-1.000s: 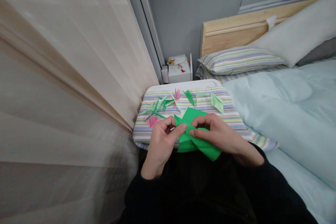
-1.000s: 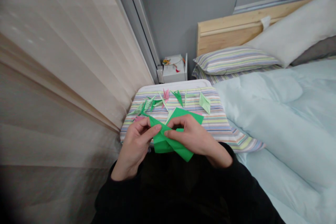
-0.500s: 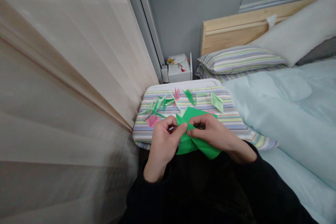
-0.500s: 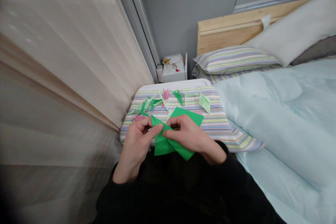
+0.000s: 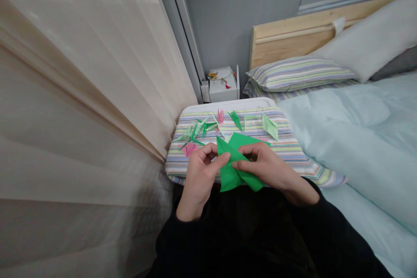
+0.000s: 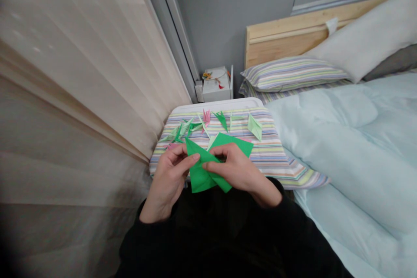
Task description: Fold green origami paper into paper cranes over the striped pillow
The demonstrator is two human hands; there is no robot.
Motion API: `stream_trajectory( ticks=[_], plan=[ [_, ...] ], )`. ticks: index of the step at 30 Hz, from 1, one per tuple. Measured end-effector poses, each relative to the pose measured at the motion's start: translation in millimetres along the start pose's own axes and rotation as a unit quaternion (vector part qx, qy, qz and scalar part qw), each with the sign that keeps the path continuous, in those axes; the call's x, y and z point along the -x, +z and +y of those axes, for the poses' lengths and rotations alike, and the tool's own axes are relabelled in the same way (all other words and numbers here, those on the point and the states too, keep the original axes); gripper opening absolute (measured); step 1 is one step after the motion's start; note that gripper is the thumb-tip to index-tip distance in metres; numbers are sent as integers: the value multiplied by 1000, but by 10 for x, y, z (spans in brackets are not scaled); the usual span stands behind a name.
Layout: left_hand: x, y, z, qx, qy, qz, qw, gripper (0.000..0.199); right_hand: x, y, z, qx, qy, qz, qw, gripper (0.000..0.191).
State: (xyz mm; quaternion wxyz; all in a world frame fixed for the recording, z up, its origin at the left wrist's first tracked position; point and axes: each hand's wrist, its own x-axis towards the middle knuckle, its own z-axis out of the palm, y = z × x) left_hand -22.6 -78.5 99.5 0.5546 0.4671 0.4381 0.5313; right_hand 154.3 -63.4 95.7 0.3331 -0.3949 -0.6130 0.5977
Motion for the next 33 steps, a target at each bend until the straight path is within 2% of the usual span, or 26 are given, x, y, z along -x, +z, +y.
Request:
stream_trajectory(
  ticks=[7, 13, 18, 24, 28, 31, 33],
  plan=[
    [-46, 29, 65, 104, -49, 42, 992, 36, 5, 4, 16, 53, -51, -2, 997, 32],
    [-125, 14, 116, 122, -32, 84, 988, 23, 25, 38, -7, 74, -42, -13, 996, 33],
    [-157, 38, 87, 139, -39, 94, 985, 22, 30, 38, -14, 95, -43, -8, 995, 33],
    [-244, -79, 128, 150, 19, 121, 981, 17, 42, 51, 74, 97, -30, -21, 995, 34],
    [-206, -127, 94, 116, 35, 98, 988, 19, 28, 34, 101, 77, -19, -10, 997, 33],
    [-146, -104, 19, 20, 8, 16, 1000, 25, 6, 17, 97, 76, -20, -5, 997, 32],
    [-134, -93, -34, -26, 3, -3, 1000, 27, -5, 14, 100, 66, -30, 3, 997, 28]
  ],
)
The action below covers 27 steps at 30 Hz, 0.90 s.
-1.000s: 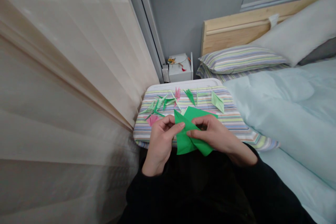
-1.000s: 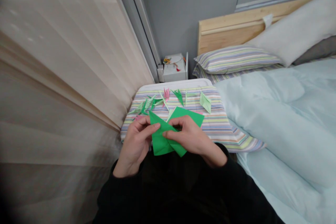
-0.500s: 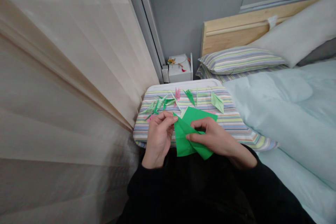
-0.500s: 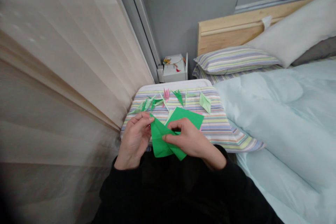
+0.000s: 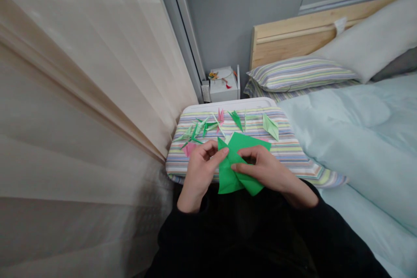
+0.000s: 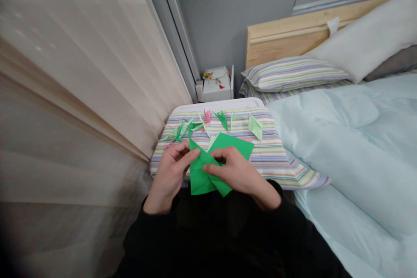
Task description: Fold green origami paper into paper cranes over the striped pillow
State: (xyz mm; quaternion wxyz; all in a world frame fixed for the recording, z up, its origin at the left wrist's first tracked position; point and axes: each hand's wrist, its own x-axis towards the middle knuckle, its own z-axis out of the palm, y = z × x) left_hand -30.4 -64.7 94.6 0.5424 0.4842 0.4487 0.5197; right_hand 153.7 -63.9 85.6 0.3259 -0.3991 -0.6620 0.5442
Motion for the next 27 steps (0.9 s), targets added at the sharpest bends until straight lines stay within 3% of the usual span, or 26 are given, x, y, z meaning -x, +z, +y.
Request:
stream_trajectory(
  ticks=[2, 5, 11, 16, 20, 24, 27],
  plan=[
    [-16, -2, -43, -15, 11, 25, 1000, 34, -4, -1, 10, -19, -17, 32, 999, 18],
    [-58, -14, -81, 5, 44, 71, 997, 38, 2, -20, 22, -7, -35, 108, 994, 21],
    [-78, 5, -125, 29, 56, 80, 995, 37, 12, -96, -3, -7, -54, 170, 984, 22],
    [-71, 14, -186, 20, 62, 98, 993, 35, 14, -110, -36, 72, -48, 138, 987, 18],
    [-68, -31, -183, 0, 76, 104, 992, 29, 28, -140, -33, 49, -59, 118, 990, 20],
    [-62, -107, -89, -51, 113, 120, 985, 22, 56, -245, -28, 33, -83, 163, 983, 20],
    [-61, -153, -11, -69, 103, 122, 985, 17, 67, -337, -25, 41, -72, 200, 976, 22]
  ],
)
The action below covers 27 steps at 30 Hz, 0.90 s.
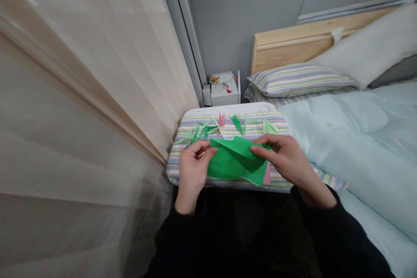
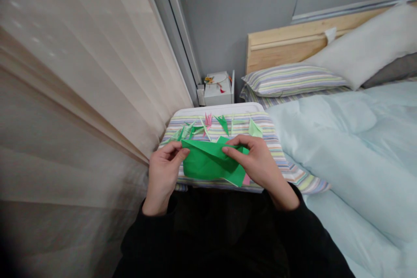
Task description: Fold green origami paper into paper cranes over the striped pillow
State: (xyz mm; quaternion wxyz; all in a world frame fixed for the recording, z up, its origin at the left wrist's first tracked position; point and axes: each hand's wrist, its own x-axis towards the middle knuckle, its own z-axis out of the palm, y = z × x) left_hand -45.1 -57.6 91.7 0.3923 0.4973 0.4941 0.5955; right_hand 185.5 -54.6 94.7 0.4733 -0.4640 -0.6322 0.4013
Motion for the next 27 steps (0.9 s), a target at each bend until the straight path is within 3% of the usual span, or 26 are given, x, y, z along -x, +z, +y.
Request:
stream_trajectory(
  ticks=[6, 10, 16, 21, 27],
  plan=[
    [3, -77, 51, 14, -38, -123, 992, 24, -48, -42, 22, -8, 36, 51, 998, 26],
    [51, -66, 87, 68, -92, -184, 976, 23, -75, -21, 29, 18, 24, 44, 999, 24],
    [70, 53, 46, 35, -93, -168, 981, 24, -86, 24, -15, -14, 37, 3, 999, 25],
    [42, 69, -64, 65, -118, -115, 984, 31, -54, 29, -72, -156, 79, -11, 985, 54],
    [48, 83, -77, 53, -106, -116, 986, 30, -99, 12, -28, -73, 36, 53, 995, 44]
  ],
)
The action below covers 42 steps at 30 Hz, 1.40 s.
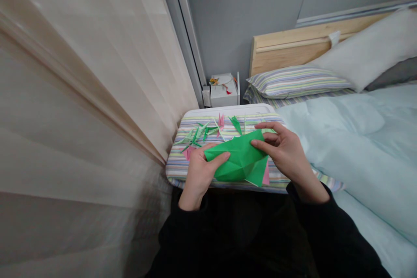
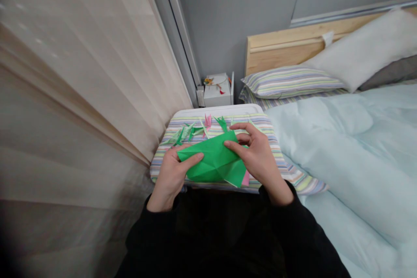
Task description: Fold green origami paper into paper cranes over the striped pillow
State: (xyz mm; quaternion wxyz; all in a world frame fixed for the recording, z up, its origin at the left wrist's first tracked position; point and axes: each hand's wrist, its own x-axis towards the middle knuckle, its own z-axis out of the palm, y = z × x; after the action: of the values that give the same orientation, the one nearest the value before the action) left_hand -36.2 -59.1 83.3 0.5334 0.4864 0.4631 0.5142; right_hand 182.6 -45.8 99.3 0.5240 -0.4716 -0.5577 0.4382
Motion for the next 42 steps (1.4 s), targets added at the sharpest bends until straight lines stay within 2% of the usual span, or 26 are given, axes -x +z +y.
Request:
stream_trajectory(
  ticks=[2, 4, 5, 6, 8, 9, 11, 13, 18, 22, 26, 28, 31, 34, 36, 38, 40, 42],
  plan=[
    [-5, 22, -9, 17, -5, 14, 1000, 31, -10, 5, 20, 82, -57, 73, 992, 41],
    [-20, 55, -25, 45, 3, 51, 998, 30, 18, 37, 27, 177, -127, 162, 962, 39],
    [-28, 78, -32, 61, 11, 74, 995, 30, 47, 66, 25, 216, -157, 187, 945, 36],
    [-34, 107, -35, 78, 19, 94, 992, 30, 85, 105, 23, 241, -180, 188, 935, 31],
    [-36, 183, -26, 116, 31, 117, 986, 29, 171, 205, 24, 250, -202, 120, 939, 22],
    [-29, 226, -13, 140, 31, 120, 982, 29, 211, 260, 28, 243, -193, 89, 946, 26],
    [-5, 314, 19, 191, 28, 111, 975, 29, 272, 360, 48, 228, -160, 37, 960, 43],
    [22, 385, 48, 229, 16, 92, 969, 31, 303, 429, 71, 207, -142, 16, 968, 59],
    [46, 446, 56, 286, 12, 86, 954, 36, 325, 459, 81, 145, -109, -11, 983, 77],
    [43, 437, 49, 292, 3, 101, 951, 36, 327, 435, 76, 64, -78, -31, 994, 75],
    [42, 420, 53, 282, 0, 89, 955, 36, 305, 411, 115, 54, -70, -37, 995, 69],
    [37, 399, 54, 280, 0, 84, 956, 36, 284, 387, 134, 88, -83, -26, 992, 67],
    [23, 343, 55, 275, -7, 80, 958, 39, 238, 312, 149, 157, -109, 26, 981, 68],
    [6, 276, 64, 273, -18, 87, 958, 41, 170, 198, 185, 167, -115, 75, 976, 71],
    [-4, 241, 75, 274, -14, 93, 957, 43, 118, 125, 233, 111, -87, 68, 988, 71],
    [-10, 221, 87, 278, -5, 96, 956, 46, 69, 76, 288, 7, -36, 25, 999, 70],
    [-11, 216, 95, 278, 0, 98, 956, 47, 31, 55, 330, -79, 15, -12, 997, 68],
    [-7, 219, 99, 274, -2, 98, 957, 46, 10, 57, 348, -118, 44, -23, 992, 66]
  ],
)
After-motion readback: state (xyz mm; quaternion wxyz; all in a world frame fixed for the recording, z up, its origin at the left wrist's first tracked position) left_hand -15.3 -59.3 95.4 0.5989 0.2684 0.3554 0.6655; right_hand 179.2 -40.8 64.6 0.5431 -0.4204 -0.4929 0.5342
